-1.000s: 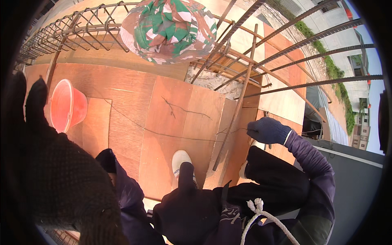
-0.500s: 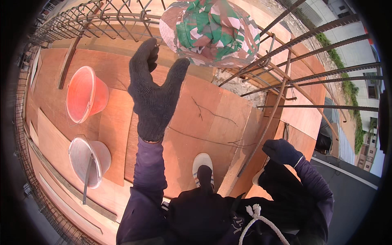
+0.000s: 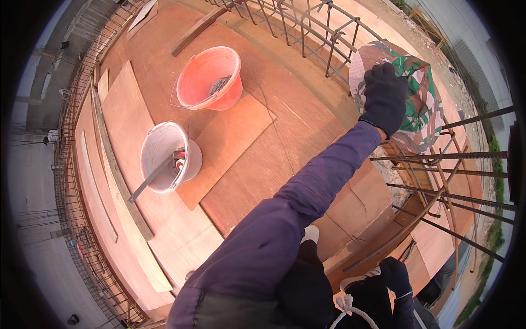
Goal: The person secures metal scaffolding poles using wire and pliers. They wrap wire around intersecting poles, twist it by hand, and then use pliers to tighten and cut the wire. The person repeats this process at multiple joints on the scaffolding structure.
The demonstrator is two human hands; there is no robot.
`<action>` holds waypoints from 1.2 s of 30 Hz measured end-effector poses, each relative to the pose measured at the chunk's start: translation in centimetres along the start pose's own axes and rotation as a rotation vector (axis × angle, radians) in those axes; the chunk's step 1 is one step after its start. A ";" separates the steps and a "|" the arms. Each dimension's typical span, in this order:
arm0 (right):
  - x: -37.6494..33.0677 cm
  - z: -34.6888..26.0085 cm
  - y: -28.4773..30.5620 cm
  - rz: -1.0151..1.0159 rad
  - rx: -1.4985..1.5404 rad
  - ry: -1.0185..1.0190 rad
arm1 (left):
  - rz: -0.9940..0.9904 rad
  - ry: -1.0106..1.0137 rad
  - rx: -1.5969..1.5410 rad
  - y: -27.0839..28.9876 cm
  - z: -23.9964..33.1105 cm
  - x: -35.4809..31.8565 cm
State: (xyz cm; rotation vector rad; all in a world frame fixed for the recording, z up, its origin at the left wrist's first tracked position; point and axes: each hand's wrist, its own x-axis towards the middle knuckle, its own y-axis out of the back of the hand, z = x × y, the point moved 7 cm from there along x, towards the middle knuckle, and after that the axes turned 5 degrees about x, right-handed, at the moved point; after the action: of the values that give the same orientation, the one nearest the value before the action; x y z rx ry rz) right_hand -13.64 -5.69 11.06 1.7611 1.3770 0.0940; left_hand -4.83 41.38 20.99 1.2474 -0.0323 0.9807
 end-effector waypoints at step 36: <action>4.6 -1.4 2.2 -0.136 0.163 -0.249 | -0.627 0.595 1.029 31.9 -49.0 -24.5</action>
State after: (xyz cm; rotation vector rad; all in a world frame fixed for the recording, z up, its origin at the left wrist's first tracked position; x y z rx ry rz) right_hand -10.95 -1.14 11.35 1.7375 1.3458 -0.3096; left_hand -63.23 65.23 14.82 1.6477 1.3944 0.7601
